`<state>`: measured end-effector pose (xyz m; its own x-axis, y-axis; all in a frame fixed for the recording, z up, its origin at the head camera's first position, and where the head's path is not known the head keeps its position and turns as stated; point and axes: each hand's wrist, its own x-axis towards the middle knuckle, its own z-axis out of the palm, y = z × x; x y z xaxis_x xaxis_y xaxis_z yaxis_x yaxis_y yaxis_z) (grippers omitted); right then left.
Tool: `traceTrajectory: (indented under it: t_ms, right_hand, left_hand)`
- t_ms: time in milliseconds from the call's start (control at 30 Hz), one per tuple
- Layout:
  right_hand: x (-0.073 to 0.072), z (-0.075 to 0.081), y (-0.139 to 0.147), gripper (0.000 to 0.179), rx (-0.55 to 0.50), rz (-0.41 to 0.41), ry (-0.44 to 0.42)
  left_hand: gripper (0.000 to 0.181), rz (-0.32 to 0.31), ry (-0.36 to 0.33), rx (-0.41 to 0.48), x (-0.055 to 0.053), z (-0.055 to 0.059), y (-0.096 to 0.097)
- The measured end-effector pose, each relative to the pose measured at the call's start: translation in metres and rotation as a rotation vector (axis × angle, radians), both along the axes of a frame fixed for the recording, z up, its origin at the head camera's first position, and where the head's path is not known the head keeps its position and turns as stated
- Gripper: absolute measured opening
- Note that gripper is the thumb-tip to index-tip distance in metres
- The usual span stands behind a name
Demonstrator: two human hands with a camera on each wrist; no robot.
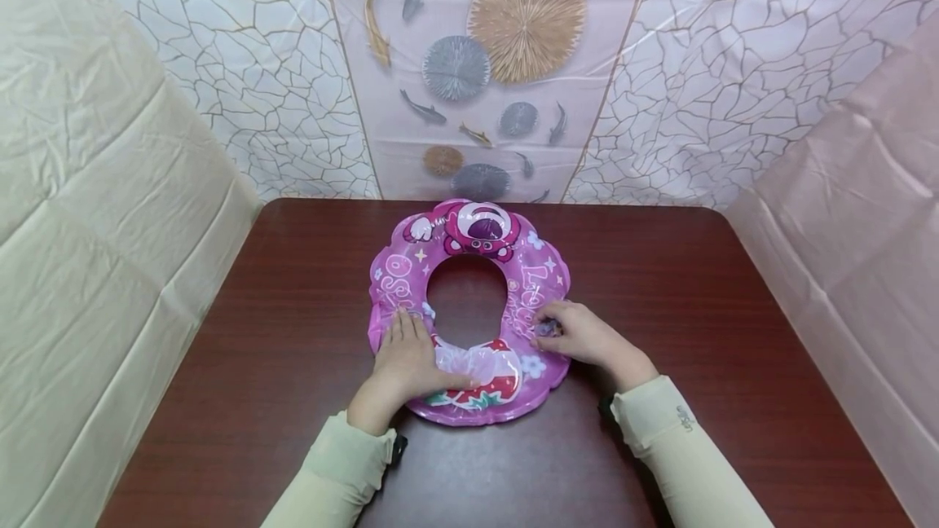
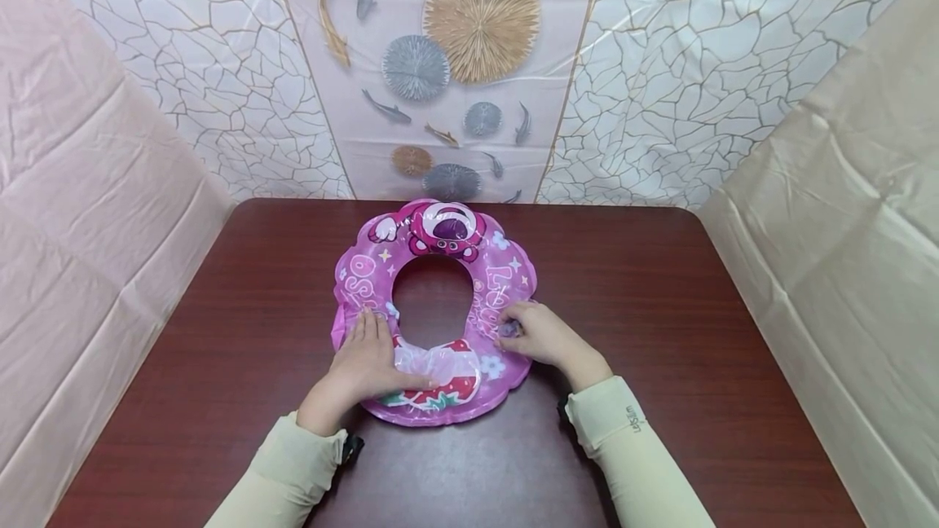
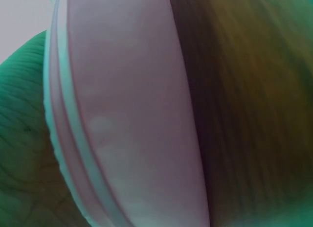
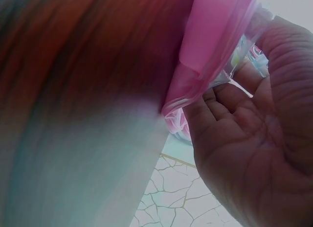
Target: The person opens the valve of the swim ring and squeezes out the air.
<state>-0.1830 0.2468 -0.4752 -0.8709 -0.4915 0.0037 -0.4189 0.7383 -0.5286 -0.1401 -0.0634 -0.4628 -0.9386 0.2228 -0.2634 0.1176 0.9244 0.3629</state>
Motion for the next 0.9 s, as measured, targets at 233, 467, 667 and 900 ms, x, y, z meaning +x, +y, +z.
traceTrajectory:
  t_ms: [233,467,667,900]
  right_hand:
    - [0.0001,-0.0016,-0.0005,0.031,0.009,-0.009,-0.013]
    - [0.0,-0.0028,-0.0002,0.032,0.013,-0.013,-0.017]
    - [-0.0011,-0.0035,0.0001,0.032,0.011,-0.007,-0.006]
    - [-0.0007,-0.002,-0.0004,0.033,0.009,-0.011,-0.016]
  left_hand:
    - [0.146,0.002,0.0,-0.004,-0.0001,-0.001,-0.0004]
    - [0.147,-0.003,-0.003,-0.012,-0.0012,-0.0028,-0.0004]
    - [0.147,0.0,-0.001,-0.007,-0.0017,-0.0036,-0.0003]
    - [0.148,0.009,-0.011,0.001,-0.0014,-0.0031,0.0002]
